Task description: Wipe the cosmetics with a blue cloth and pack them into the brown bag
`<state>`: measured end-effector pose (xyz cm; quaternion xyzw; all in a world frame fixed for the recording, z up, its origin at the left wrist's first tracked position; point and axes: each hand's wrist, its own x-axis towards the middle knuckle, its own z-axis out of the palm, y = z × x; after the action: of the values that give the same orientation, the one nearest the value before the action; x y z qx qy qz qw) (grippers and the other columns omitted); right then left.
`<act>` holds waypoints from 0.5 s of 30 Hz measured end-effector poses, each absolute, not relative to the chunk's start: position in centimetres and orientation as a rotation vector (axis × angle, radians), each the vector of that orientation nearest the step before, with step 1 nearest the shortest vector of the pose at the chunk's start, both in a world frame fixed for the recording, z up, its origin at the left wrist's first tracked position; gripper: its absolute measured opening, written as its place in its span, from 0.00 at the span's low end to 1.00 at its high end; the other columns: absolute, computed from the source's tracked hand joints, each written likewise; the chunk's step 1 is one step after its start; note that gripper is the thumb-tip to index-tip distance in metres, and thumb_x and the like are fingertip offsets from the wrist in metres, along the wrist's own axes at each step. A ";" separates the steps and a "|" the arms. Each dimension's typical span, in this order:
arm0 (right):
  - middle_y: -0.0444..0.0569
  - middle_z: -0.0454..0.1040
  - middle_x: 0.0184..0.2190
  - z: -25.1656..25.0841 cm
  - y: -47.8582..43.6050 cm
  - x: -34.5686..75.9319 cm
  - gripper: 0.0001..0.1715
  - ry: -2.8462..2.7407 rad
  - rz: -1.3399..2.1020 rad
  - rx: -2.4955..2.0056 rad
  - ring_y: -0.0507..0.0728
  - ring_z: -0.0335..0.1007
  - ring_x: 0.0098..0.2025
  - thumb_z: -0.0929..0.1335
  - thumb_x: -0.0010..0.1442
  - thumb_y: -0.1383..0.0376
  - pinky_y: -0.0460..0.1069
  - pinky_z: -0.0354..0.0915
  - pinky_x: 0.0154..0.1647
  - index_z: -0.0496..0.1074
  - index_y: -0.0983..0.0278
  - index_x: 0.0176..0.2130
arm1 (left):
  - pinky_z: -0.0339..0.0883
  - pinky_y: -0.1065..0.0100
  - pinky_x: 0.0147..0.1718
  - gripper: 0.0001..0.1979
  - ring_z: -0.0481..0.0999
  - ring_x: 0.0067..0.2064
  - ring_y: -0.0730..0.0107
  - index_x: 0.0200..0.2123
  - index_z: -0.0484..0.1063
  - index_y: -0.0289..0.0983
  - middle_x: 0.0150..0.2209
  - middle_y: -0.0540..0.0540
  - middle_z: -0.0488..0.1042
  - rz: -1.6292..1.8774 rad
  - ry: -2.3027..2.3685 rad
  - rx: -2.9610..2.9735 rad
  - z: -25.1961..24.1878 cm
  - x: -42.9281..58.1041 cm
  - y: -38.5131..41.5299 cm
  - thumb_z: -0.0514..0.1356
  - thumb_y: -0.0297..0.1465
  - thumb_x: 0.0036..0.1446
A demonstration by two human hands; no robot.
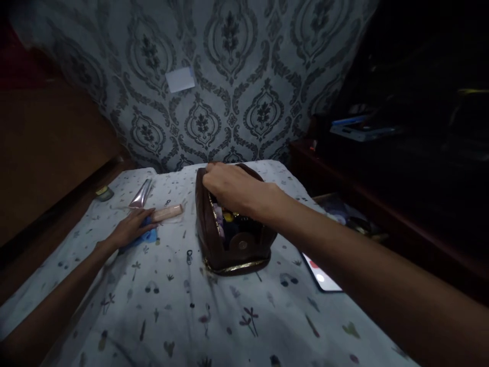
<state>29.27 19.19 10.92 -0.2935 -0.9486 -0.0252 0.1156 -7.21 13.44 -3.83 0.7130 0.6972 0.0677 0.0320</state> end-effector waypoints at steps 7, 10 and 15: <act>0.58 0.73 0.48 7.8 10.2 23.6 0.14 -2.701 0.439 -0.739 0.57 0.72 0.44 0.61 0.69 0.74 0.50 0.70 0.43 0.73 0.70 0.48 | 0.69 0.58 0.47 0.23 0.75 0.52 0.49 0.49 0.75 0.39 0.48 0.39 0.76 0.221 2.148 2.148 -2.9 -6.8 13.6 0.58 0.49 0.59; 0.61 0.73 0.52 2.6 8.2 21.1 0.19 -2.452 0.818 -0.841 0.61 0.72 0.50 0.62 0.70 0.66 0.58 0.69 0.53 0.69 0.70 0.57 | 0.70 0.59 0.47 0.20 0.75 0.52 0.51 0.47 0.74 0.40 0.49 0.40 0.76 0.357 2.133 2.206 -2.6 -6.5 12.1 0.58 0.47 0.60; 0.60 0.70 0.59 -3.9 8.7 17.0 0.29 -1.638 1.605 -1.105 0.60 0.74 0.53 0.65 0.66 0.56 0.56 0.71 0.53 0.63 0.63 0.63 | 0.71 0.59 0.47 0.22 0.77 0.48 0.55 0.48 0.74 0.40 0.45 0.43 0.76 0.710 2.059 2.149 -2.0 -3.7 7.8 0.59 0.50 0.60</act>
<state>17.02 8.71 -3.85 -0.4149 -0.6152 0.6027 0.2936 -3.70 7.79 -1.97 0.7018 0.6723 0.2320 0.0410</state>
